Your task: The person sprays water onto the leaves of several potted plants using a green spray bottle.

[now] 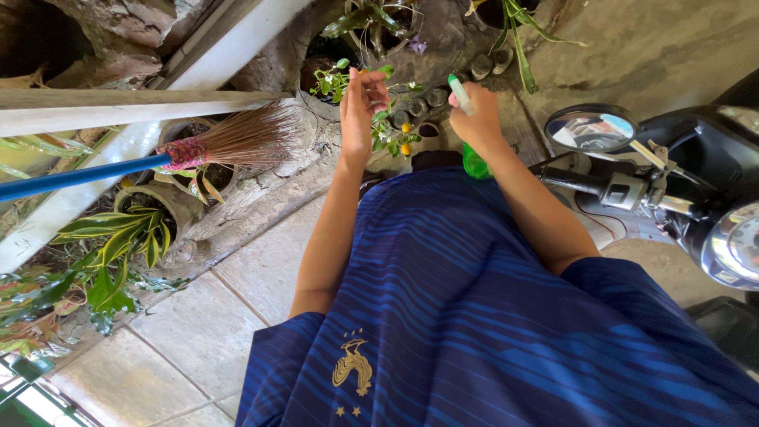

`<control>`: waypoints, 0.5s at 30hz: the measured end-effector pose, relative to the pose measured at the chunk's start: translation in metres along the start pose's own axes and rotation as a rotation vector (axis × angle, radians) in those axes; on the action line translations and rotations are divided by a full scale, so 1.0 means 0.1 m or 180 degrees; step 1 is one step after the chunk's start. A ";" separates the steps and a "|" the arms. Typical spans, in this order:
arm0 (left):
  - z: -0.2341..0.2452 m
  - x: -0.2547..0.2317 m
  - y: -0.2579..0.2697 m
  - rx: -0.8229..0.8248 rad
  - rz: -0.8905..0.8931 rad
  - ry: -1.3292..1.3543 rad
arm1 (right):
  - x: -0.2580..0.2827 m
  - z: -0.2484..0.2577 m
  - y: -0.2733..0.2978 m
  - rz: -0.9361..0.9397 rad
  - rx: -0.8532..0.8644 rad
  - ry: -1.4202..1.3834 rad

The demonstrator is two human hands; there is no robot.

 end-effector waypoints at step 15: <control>-0.01 -0.03 -0.02 0.0043 -0.0058 -0.0057 | 0.02 -0.09 0.02 -0.0692 0.0516 -0.0224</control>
Point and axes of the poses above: each hand's wrist, its own y-axis away from the middle knuckle, its own z-axis out of the back of the hand, x = y × z, the point moved 9 cm from there along -y, towards the middle knuckle, and after that the axes turned 4 degrees about -y, right-handed, at the moved point
